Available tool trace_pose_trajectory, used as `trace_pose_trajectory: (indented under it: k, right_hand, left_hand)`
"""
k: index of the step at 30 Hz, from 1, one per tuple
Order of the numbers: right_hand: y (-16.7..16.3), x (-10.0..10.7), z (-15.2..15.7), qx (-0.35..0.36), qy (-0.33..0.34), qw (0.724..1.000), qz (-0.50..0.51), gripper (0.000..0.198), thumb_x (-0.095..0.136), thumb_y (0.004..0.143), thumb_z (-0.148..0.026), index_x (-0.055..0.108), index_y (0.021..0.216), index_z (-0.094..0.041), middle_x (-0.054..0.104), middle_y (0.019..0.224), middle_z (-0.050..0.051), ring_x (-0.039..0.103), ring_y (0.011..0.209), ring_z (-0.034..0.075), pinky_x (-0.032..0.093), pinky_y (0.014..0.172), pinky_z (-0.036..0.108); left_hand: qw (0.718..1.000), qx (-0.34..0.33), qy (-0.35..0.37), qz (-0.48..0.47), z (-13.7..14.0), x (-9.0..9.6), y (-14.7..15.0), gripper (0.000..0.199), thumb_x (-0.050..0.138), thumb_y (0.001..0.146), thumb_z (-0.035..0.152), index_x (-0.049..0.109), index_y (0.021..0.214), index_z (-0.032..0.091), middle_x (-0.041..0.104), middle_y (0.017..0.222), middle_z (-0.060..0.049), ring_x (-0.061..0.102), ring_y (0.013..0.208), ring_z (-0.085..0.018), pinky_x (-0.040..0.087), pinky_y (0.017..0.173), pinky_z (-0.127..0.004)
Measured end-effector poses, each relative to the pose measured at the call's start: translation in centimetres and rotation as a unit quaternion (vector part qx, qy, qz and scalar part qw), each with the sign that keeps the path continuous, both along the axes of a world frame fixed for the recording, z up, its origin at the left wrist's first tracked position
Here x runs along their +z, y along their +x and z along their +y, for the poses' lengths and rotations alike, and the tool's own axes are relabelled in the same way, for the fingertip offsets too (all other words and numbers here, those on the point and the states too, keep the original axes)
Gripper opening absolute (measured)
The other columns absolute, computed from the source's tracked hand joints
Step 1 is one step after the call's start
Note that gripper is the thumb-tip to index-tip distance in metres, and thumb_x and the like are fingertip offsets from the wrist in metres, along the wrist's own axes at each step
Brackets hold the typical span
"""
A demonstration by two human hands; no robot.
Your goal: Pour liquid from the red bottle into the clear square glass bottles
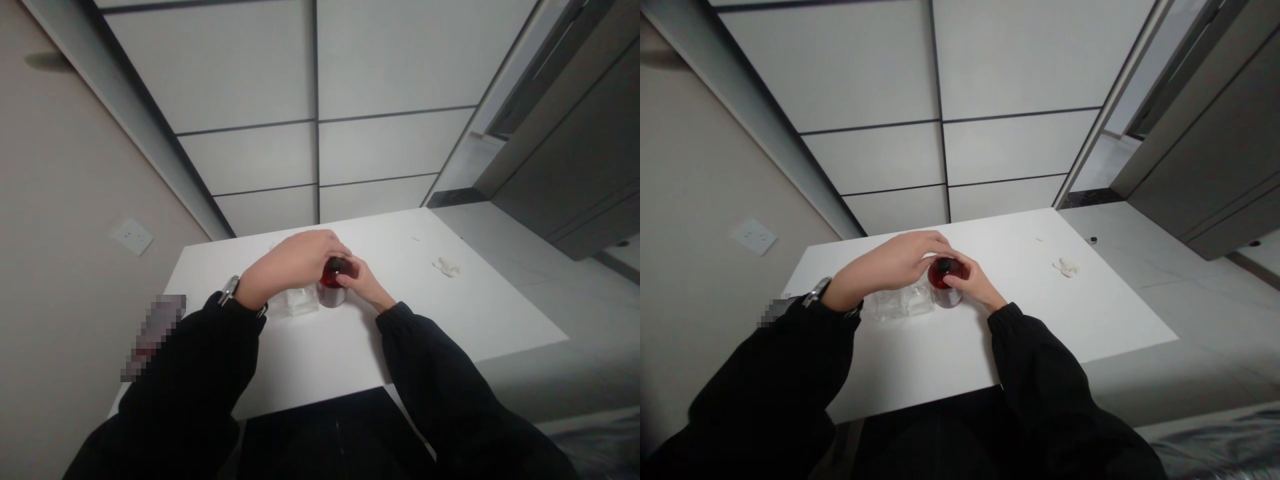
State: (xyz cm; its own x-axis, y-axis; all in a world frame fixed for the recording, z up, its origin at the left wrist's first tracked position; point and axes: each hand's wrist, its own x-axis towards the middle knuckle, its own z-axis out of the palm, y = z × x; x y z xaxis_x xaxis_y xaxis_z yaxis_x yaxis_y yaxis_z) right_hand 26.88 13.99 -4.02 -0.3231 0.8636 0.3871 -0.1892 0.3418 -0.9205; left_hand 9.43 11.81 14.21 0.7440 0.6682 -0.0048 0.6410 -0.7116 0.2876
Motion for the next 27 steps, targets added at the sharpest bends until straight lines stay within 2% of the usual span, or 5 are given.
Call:
trace_pose_trajectory:
  k: [4,11,14,17,27]
  right_hand:
    - [0.0,0.2,-0.1,0.003,-0.003,1.000,-0.002,0.062,0.084,0.075,-0.069,0.071,0.115,-0.023,0.073,0.119,0.009,0.067,0.116,0.028,0.052,0.107,0.044]
    - [0.1,-0.1,0.0,0.001,-0.008,1.000,-0.003,0.055,0.086,0.074,-0.066,0.071,0.105,-0.023,0.074,0.114,0.008,0.068,0.110,0.028,0.054,0.103,0.045]
    - [0.1,0.0,-0.1,0.004,-0.007,1.000,-0.005,0.060,0.085,0.075,-0.067,0.071,0.113,-0.023,0.073,0.120,0.009,0.067,0.115,0.029,0.052,0.107,0.045]
    - [0.1,0.1,-0.1,0.009,-0.009,1.000,-0.008,0.061,0.084,0.076,-0.068,0.070,0.115,-0.023,0.073,0.120,0.009,0.067,0.114,0.028,0.053,0.106,0.045]
    - [0.3,0.1,-0.2,0.007,-0.012,1.000,-0.012,0.062,0.086,0.072,-0.069,0.069,0.110,-0.022,0.073,0.113,0.008,0.067,0.110,0.027,0.053,0.104,0.044]
  left_hand:
    - [0.993,0.100,0.040,0.051,0.1,-0.2,0.7,0.037,0.058,0.102,0.045,0.079,0.096,0.015,0.077,0.089,-0.012,0.071,0.083,-0.028,0.049,0.072,-0.035]
    - [0.998,-0.045,-0.001,0.041,0.5,-0.8,0.5,0.028,0.062,0.091,0.008,0.080,0.105,0.025,0.078,0.112,-0.003,0.072,0.099,-0.019,0.050,0.085,-0.028]
    - [0.998,0.025,0.049,0.042,0.0,-0.6,0.5,0.030,0.055,0.101,0.018,0.072,0.125,0.019,0.075,0.122,-0.008,0.071,0.108,-0.022,0.052,0.087,-0.030]
    - [0.990,0.091,0.079,0.079,-0.4,-0.6,0.9,0.030,0.058,0.103,0.037,0.075,0.110,0.012,0.077,0.097,-0.014,0.073,0.092,-0.030,0.051,0.076,-0.035]
    - [0.996,0.018,0.044,0.077,0.5,-0.5,0.5,0.017,0.064,0.098,0.024,0.078,0.095,0.016,0.077,0.087,-0.010,0.073,0.085,-0.025,0.049,0.075,-0.032]
